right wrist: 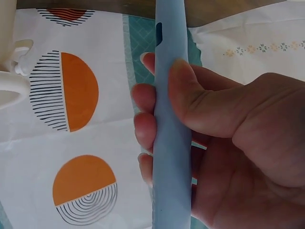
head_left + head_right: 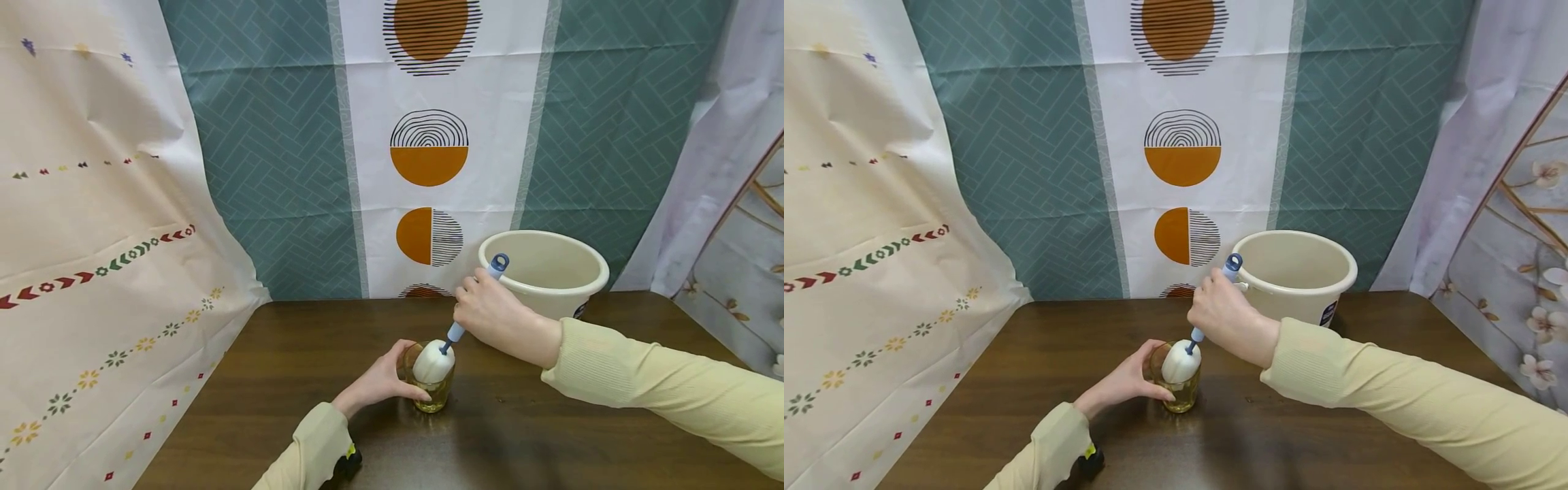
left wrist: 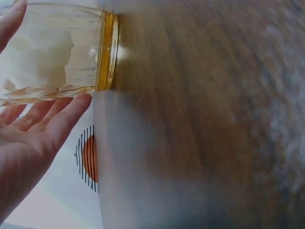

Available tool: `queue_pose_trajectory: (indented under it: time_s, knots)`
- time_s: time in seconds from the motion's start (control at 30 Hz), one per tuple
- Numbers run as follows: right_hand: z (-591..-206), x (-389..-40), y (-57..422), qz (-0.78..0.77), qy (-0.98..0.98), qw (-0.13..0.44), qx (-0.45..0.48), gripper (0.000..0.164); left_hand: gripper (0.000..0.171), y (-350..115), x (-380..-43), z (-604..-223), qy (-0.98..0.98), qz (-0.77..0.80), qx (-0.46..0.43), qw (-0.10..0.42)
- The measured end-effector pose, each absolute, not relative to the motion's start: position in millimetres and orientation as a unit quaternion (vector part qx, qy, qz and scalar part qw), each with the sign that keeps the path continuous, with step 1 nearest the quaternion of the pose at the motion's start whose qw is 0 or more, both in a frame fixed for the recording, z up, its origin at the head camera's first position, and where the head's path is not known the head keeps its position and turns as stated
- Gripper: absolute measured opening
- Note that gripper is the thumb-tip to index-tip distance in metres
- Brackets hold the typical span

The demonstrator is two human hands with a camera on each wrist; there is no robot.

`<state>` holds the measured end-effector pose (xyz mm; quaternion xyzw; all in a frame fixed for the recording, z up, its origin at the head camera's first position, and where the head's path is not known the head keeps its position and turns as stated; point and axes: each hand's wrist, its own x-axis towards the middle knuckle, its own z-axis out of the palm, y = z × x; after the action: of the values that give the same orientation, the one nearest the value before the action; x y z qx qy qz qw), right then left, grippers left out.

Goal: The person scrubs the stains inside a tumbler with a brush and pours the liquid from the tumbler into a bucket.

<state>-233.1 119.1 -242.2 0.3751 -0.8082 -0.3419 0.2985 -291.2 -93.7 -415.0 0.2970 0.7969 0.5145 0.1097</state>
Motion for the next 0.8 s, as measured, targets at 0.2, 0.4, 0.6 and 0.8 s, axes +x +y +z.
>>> queue_pose_trajectory:
  time_s: [0.2, 0.4, 0.6, 0.8]
  knots:
    - [-239, -231, 117, -0.354, -0.804, 0.3, 0.372, 0.019, 0.074, -94, -292, -416, 0.791, 0.521, 0.302, 0.11]
    - [-233, -229, 117, -0.365, -0.798, 0.298, 0.376, 0.018, 0.075, -94, -292, -415, 0.783, 0.528, 0.309, 0.111]
    - [-228, -229, 118, -0.363, -0.802, 0.278, 0.385, 0.016, 0.077, -95, -291, -413, 0.797, 0.514, 0.298, 0.11]
    - [-226, -228, 123, -0.347, -0.803, 0.27, 0.402, 0.015, 0.076, -94, -291, -415, 0.796, 0.513, 0.304, 0.107]
